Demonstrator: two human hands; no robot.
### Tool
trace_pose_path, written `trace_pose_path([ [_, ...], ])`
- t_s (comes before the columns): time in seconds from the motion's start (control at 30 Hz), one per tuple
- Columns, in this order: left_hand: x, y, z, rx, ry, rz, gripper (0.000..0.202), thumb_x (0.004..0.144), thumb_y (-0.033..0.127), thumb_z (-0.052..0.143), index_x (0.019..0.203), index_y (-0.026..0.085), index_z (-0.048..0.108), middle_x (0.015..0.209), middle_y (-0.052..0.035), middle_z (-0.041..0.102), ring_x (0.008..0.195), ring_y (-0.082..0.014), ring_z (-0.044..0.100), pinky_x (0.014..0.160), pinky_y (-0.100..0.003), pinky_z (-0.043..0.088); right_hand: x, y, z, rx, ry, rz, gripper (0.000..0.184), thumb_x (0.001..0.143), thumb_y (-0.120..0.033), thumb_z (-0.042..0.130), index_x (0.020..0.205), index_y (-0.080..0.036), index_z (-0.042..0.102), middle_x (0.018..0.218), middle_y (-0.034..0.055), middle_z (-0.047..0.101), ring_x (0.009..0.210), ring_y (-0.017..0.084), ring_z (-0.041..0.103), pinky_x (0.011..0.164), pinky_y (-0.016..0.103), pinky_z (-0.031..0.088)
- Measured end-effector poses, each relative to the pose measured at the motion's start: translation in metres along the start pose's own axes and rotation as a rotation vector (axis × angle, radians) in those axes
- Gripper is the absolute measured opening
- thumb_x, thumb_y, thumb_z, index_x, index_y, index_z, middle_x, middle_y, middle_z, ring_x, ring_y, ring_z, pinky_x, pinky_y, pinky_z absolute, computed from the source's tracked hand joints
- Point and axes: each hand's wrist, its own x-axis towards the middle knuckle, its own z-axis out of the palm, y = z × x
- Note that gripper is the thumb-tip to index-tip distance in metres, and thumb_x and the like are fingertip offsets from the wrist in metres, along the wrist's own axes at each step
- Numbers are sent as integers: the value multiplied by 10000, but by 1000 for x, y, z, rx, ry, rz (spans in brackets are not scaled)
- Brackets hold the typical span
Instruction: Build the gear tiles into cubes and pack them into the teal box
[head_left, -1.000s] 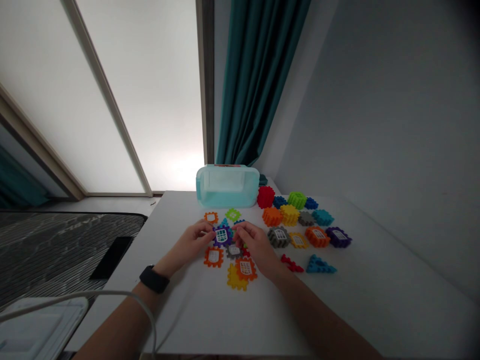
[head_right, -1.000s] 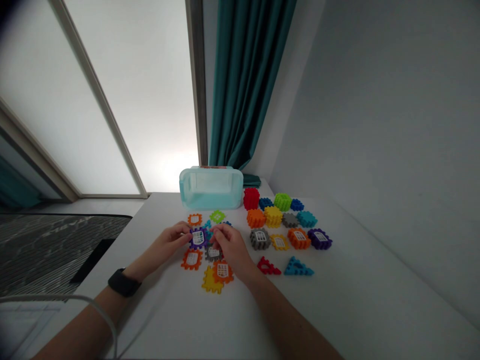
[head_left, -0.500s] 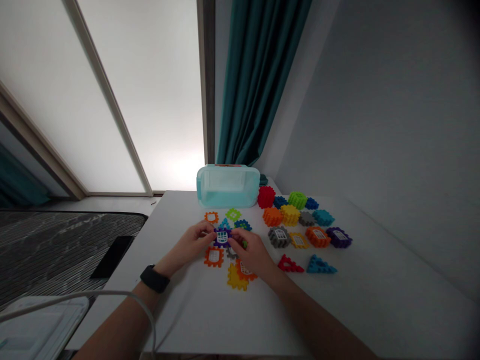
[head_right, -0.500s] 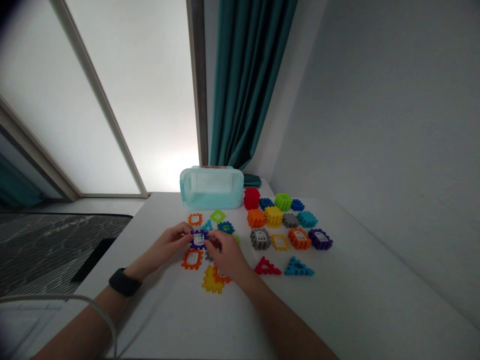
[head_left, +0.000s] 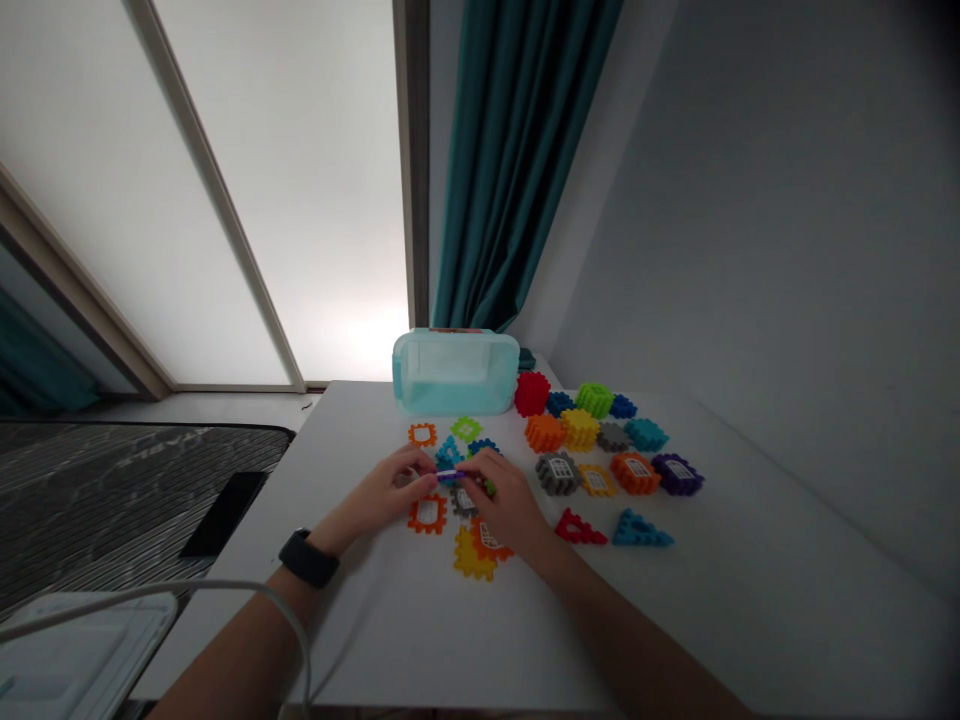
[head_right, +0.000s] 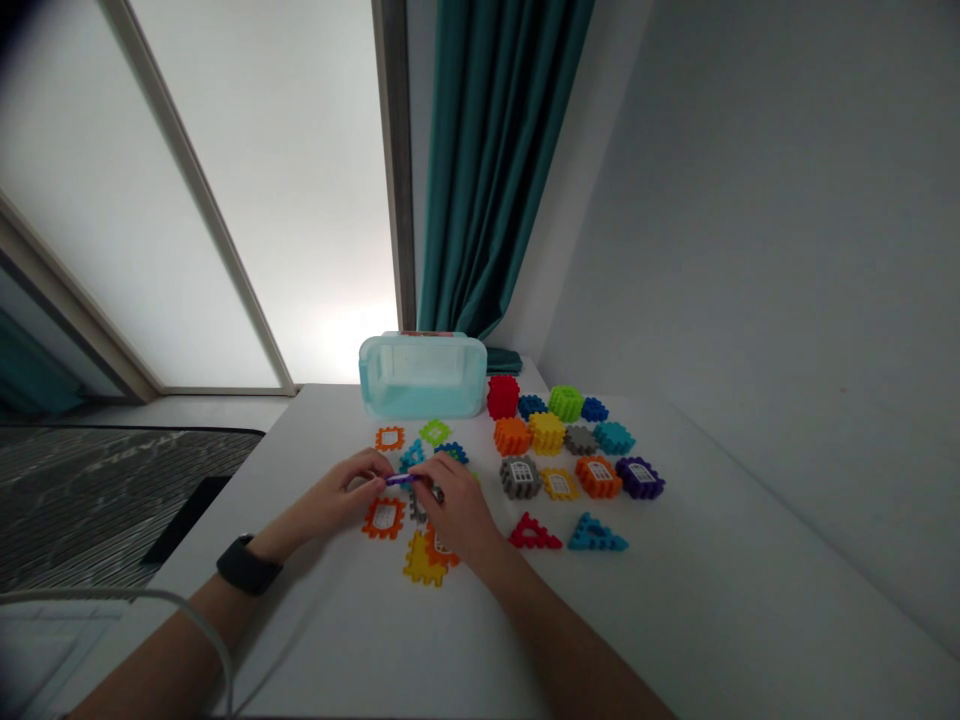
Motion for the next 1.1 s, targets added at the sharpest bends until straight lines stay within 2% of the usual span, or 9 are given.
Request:
trace_pose_path([
  [0.1,-1,0,-1,36,11,71,223,881,398,601,909,188,671,979,-65,639,942,-216,602,890,-353,492,0,2,0,12,6,-4,149,936,-206,518,996,-234,651,900,43,640,854,203,630,761,325,515],
  [0.2,-1,-1,0,89,75,123,214,854,356,658,996,197,664,1065,-76,601,1025,-227,585,947,-375,482,0,2,0,15,-15,-3,218,898,-163,528,1078,-241,624,1004,54,636,952,213,624,844,351,523],
  [0.33,-2,-5,3,202,175,160,375,806,343,742,1144,228,628,1150,-83,548,1098,-243,561,990,-411,476,-1,1,1,5,-51,-3,374,868,-183,588,1235,-247,555,1268,89,566,1208,242,537,1043,424,454],
  [0.47,-4,-9,4,294,231,200,439,793,367,770,1192,258,620,1214,-96,519,1156,-270,543,1014,-449,468,-2,1,2,-14,-40,2,419,876,-206,604,1283,-264,526,1368,92,522,1294,251,486,1106,459,406],
  [0.93,-5,-11,5,368,261,272,459,807,393,759,1223,261,616,1189,-97,539,1140,-266,556,985,-445,490,0,2,-1,-147,-2,-123,367,901,-232,609,1264,-241,554,1329,102,599,1228,261,547,1062,491,428],
  [1.1,-6,-6,9,345,298,263,452,816,409,748,1226,268,619,1204,-98,535,1118,-259,568,977,-443,500,-2,-4,-4,-247,59,-135,327,895,-216,612,1221,-242,605,1211,100,623,1135,256,579,980,447,490],
])
